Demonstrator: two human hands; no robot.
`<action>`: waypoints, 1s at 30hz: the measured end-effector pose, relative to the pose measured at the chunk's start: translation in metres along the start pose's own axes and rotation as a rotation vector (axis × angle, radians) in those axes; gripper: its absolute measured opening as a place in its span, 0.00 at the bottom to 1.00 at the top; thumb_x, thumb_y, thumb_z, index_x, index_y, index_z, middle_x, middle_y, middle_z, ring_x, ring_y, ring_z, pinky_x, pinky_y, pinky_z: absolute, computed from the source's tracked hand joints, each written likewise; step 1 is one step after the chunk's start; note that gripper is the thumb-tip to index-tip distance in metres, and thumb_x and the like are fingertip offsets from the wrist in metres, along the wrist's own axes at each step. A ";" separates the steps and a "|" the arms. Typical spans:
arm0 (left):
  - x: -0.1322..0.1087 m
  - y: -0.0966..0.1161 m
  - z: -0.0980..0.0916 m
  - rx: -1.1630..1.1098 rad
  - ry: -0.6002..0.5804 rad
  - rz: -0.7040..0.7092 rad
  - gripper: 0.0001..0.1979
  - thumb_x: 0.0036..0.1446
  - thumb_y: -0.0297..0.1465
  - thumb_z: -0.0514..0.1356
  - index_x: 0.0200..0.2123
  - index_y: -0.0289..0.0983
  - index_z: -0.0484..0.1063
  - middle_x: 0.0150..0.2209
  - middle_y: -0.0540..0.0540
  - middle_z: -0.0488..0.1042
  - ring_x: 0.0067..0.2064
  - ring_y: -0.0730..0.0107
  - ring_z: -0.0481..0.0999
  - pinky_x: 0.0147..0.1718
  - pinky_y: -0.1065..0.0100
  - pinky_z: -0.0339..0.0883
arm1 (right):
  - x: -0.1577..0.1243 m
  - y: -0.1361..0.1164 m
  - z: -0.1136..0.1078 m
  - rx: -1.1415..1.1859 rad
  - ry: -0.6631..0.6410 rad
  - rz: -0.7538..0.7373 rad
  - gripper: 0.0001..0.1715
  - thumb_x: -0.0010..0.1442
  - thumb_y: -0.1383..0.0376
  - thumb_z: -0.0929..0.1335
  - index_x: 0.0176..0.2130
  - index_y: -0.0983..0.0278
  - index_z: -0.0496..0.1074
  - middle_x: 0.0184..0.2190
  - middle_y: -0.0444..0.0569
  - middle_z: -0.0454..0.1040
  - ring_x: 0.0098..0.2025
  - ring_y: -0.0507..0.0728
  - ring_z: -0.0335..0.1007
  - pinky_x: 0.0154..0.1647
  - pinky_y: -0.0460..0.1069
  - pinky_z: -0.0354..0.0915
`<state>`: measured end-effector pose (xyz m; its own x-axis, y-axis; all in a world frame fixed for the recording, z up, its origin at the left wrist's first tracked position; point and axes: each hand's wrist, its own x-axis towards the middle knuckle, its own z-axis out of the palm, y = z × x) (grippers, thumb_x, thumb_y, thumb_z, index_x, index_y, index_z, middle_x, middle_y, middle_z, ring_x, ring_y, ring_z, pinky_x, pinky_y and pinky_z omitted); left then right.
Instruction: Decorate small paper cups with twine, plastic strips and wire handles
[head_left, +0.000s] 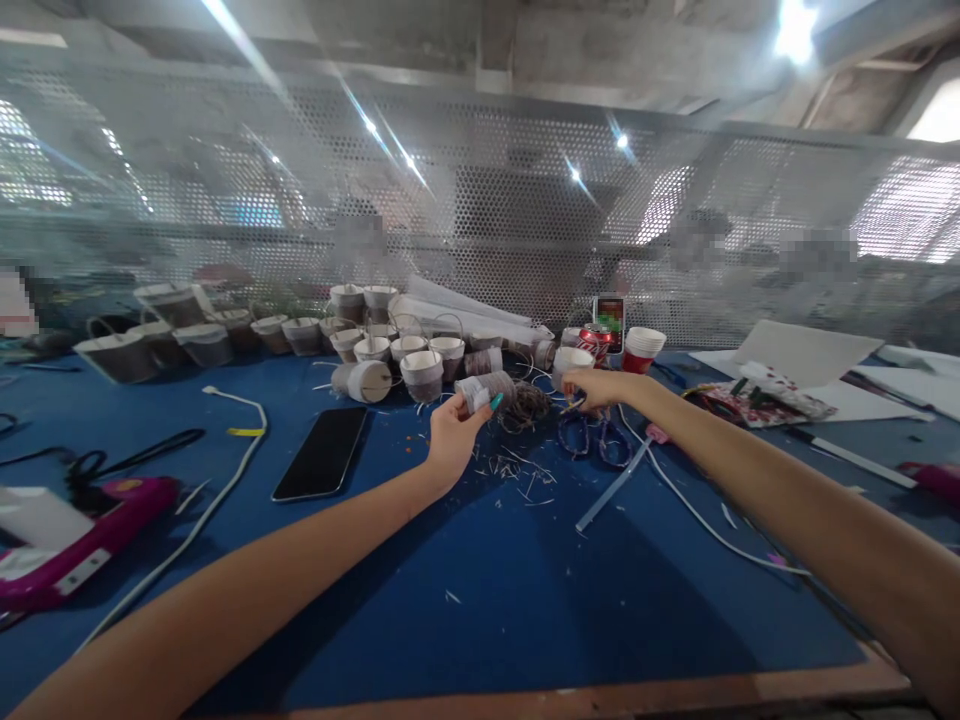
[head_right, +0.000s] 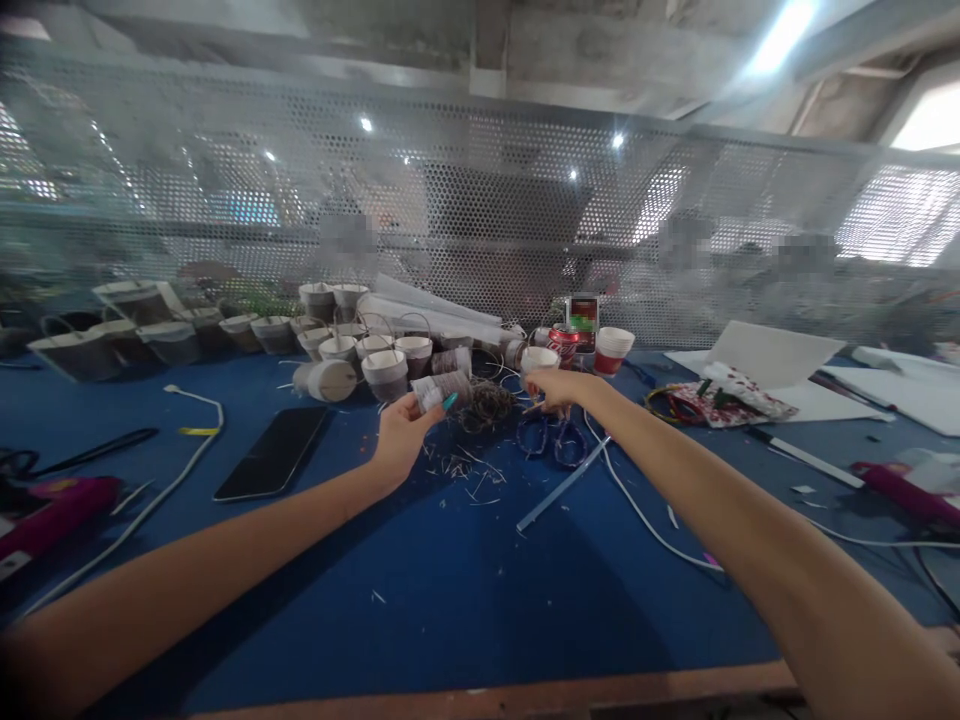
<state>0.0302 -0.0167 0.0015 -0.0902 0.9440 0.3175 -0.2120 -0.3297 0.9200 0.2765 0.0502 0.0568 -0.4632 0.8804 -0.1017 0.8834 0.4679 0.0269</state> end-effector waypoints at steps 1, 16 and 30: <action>0.000 0.000 0.000 0.004 -0.002 0.000 0.17 0.39 0.31 0.66 0.36 0.34 0.74 0.37 0.45 0.78 0.39 0.66 0.75 0.43 0.65 0.66 | 0.001 -0.001 0.002 0.004 -0.024 0.011 0.20 0.42 0.74 0.70 0.38 0.65 0.67 0.36 0.47 0.73 0.24 0.50 0.68 0.23 0.44 0.63; 0.001 -0.002 -0.001 0.023 -0.025 0.021 0.18 0.40 0.33 0.66 0.38 0.34 0.74 0.38 0.44 0.77 0.40 0.65 0.75 0.42 0.65 0.66 | 0.007 -0.012 -0.010 -0.040 0.366 -0.013 0.10 0.55 0.71 0.63 0.34 0.69 0.73 0.36 0.55 0.72 0.41 0.57 0.65 0.41 0.48 0.57; 0.000 0.000 0.000 0.065 -0.015 -0.012 0.15 0.40 0.31 0.66 0.34 0.33 0.74 0.34 0.46 0.78 0.36 0.67 0.75 0.41 0.66 0.66 | -0.014 -0.010 -0.028 0.844 0.752 0.219 0.24 0.46 0.48 0.68 0.28 0.67 0.71 0.25 0.50 0.73 0.27 0.55 0.70 0.29 0.49 0.63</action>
<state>0.0301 -0.0170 0.0019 -0.0732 0.9480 0.3096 -0.1497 -0.3174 0.9364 0.2727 0.0355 0.0859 0.0312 0.8926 0.4498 0.5850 0.3486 -0.7323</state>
